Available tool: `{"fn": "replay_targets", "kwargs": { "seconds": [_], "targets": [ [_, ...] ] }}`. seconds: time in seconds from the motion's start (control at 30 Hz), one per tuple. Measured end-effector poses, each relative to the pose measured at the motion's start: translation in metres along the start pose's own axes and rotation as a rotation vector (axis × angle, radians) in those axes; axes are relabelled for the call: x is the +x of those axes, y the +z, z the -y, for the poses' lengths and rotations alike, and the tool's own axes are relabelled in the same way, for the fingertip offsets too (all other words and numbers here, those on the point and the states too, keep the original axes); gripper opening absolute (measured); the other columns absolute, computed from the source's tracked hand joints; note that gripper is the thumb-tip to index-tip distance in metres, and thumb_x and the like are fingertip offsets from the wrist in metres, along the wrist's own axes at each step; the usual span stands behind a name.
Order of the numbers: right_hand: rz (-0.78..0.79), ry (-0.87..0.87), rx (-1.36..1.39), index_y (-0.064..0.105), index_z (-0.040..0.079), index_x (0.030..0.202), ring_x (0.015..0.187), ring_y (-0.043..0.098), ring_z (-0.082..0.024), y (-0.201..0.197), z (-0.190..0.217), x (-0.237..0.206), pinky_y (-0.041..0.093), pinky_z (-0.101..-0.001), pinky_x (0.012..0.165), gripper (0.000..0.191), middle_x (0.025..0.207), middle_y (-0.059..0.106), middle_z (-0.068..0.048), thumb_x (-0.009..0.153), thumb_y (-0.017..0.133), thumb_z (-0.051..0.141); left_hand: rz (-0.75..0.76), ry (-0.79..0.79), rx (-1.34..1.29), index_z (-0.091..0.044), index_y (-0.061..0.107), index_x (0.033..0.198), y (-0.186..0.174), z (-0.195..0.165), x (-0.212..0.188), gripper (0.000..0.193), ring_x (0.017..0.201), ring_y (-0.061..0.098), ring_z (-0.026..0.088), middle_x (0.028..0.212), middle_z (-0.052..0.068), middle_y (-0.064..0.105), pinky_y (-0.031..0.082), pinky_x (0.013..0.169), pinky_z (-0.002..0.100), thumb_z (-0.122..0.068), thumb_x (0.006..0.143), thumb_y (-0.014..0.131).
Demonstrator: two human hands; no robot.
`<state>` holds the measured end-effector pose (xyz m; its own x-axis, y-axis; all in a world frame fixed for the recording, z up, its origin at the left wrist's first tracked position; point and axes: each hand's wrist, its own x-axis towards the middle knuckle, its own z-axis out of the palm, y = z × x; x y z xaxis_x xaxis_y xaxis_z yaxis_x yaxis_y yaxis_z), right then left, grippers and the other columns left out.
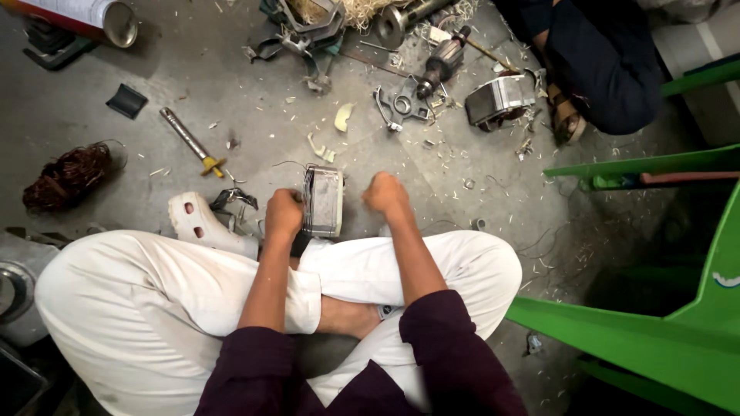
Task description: The person sits cross-legged on the floor assembling an electric motor. They press and fit copper wire windings into a metal housing, adjust the coil position by hand, and work the winding into place inside the frame.
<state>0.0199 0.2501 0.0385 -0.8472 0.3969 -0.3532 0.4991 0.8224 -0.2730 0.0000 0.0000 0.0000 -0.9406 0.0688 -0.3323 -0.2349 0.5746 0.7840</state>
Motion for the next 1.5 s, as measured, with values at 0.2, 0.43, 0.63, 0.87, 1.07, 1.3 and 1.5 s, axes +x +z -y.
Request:
{"fn": "replay_targets", "kwargs": {
  "seconds": [0.2,0.43,0.63,0.87,1.07,1.3,1.5],
  "targets": [
    [-0.462,0.226,-0.223,0.079,0.004,0.088,0.097,0.071,-0.038,-0.043,-0.015,-0.012,0.055,-0.0474,0.083,0.014,0.099,0.074,-0.021,0.079,0.071,0.011,-0.047,-0.006,-0.026,-0.004,0.076,0.101,-0.005,-0.006,-0.012,0.023,0.098,0.068,0.044,0.097,0.027,0.071,0.054,0.083,0.048,-0.012,0.084,0.064],
    [0.054,-0.657,0.518,0.055,-0.004,0.135,0.113,0.065,-0.035,0.006,0.014,-0.006,0.050,-0.0424,0.097,0.066,0.125,0.066,-0.025,0.078,0.083,0.008,-0.021,-0.062,-0.046,-0.003,0.076,0.104,-0.012,-0.010,-0.014,0.025,0.098,0.071,0.042,0.098,0.025,0.073,0.054,0.085,0.046,-0.009,0.083,0.065],
    [0.351,-0.282,0.422,0.069,0.004,0.133,0.083,0.068,-0.029,-0.004,0.030,-0.020,0.057,-0.0386,0.082,0.047,0.093,0.077,-0.019,0.087,0.074,0.010,-0.051,-0.022,-0.027,-0.003,0.076,0.107,-0.022,-0.012,-0.019,0.027,0.099,0.071,0.040,0.101,0.023,0.074,0.054,0.087,0.045,-0.006,0.082,0.066],
    [0.390,-0.351,0.697,0.080,0.001,0.102,0.086,0.071,-0.015,-0.056,0.025,-0.038,0.057,-0.0303,0.082,0.020,0.093,0.079,-0.007,0.083,0.078,0.007,-0.056,-0.071,-0.136,-0.001,0.076,0.106,-0.027,-0.015,-0.023,0.022,0.091,0.074,0.031,0.096,0.020,0.076,0.054,0.082,0.038,-0.008,0.086,0.070],
    [0.384,-0.353,0.629,0.079,-0.001,0.099,0.083,0.068,-0.014,-0.049,0.035,-0.039,0.056,-0.0314,0.079,0.018,0.090,0.078,-0.010,0.084,0.080,0.010,0.120,-0.322,-0.655,0.004,0.074,0.107,-0.027,-0.009,-0.015,0.025,0.073,0.065,0.015,0.087,0.007,0.074,0.051,0.066,0.029,-0.002,0.085,0.066],
    [0.498,-0.241,0.913,0.079,-0.001,0.101,0.082,0.075,-0.016,-0.010,0.034,-0.027,0.062,-0.0312,0.080,0.019,0.092,0.080,-0.008,0.083,0.076,0.003,0.162,-0.403,-0.682,0.002,0.075,0.113,-0.028,0.002,-0.008,0.030,0.080,0.067,0.018,0.095,0.010,0.075,0.052,0.072,0.031,-0.009,0.089,0.060],
    [0.550,-0.153,0.783,0.080,0.001,0.105,0.081,0.071,-0.014,0.010,0.036,-0.020,0.059,-0.0311,0.078,0.022,0.094,0.080,-0.009,0.083,0.075,0.002,0.197,-0.480,-0.932,0.001,0.074,0.108,-0.038,-0.002,-0.007,0.026,0.080,0.067,0.018,0.094,0.007,0.074,0.052,0.072,0.032,-0.017,0.091,0.065]
  ]
}}
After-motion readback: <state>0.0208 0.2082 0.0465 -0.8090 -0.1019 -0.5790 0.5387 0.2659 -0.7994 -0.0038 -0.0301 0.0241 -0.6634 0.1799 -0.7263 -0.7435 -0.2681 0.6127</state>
